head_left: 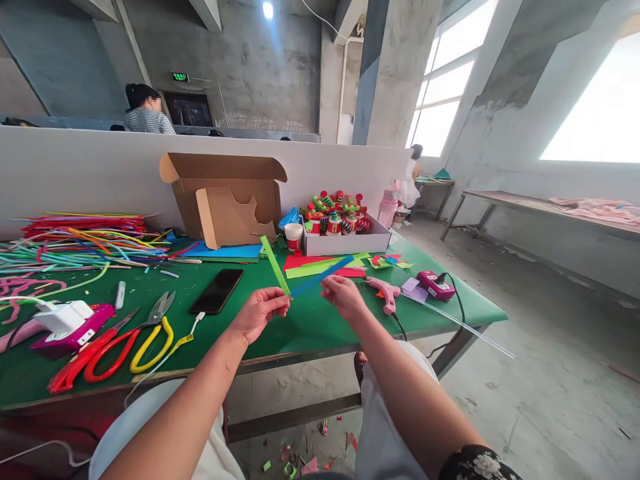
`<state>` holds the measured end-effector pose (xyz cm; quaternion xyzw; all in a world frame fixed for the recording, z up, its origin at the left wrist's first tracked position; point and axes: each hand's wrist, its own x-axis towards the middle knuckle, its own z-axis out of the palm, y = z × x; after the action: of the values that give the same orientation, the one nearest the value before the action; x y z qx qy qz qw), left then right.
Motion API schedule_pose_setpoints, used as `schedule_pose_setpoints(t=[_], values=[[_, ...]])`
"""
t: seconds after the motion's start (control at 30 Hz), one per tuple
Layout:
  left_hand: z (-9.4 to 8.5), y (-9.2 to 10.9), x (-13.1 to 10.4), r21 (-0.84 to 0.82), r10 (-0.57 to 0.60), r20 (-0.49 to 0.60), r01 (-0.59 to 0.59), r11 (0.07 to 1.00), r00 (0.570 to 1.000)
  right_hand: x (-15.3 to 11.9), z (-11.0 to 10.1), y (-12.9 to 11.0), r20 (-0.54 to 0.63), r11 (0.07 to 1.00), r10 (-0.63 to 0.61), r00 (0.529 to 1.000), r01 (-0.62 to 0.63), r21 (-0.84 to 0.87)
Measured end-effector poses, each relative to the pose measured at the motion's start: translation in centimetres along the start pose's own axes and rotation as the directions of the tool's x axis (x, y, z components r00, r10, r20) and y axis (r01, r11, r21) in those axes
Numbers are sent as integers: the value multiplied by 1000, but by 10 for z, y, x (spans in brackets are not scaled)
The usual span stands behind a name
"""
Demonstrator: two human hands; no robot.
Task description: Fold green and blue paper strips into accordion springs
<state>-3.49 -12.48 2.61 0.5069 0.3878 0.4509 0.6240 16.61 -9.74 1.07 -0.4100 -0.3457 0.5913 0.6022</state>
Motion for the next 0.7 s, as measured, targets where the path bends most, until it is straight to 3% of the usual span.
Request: schedule_pose_setpoints(t=[0.07, 0.2, 0.53, 0.7], values=[[-1, -2, 3, -25, 13, -63, -15, 1000, 998, -7, 12, 15, 116, 996, 85, 990, -87, 18], [3, -8, 5, -13, 34, -65, -35, 999, 997, -18, 26, 34, 233, 984, 154, 960, -172, 57], [10, -21, 10, 57, 91, -182, -82, 995, 979, -19, 27, 39, 225, 974, 178, 958, -205, 101], [10, -21, 11, 78, 100, -189, -87, 993, 977, -17, 28, 38, 229, 973, 191, 955, -214, 81]])
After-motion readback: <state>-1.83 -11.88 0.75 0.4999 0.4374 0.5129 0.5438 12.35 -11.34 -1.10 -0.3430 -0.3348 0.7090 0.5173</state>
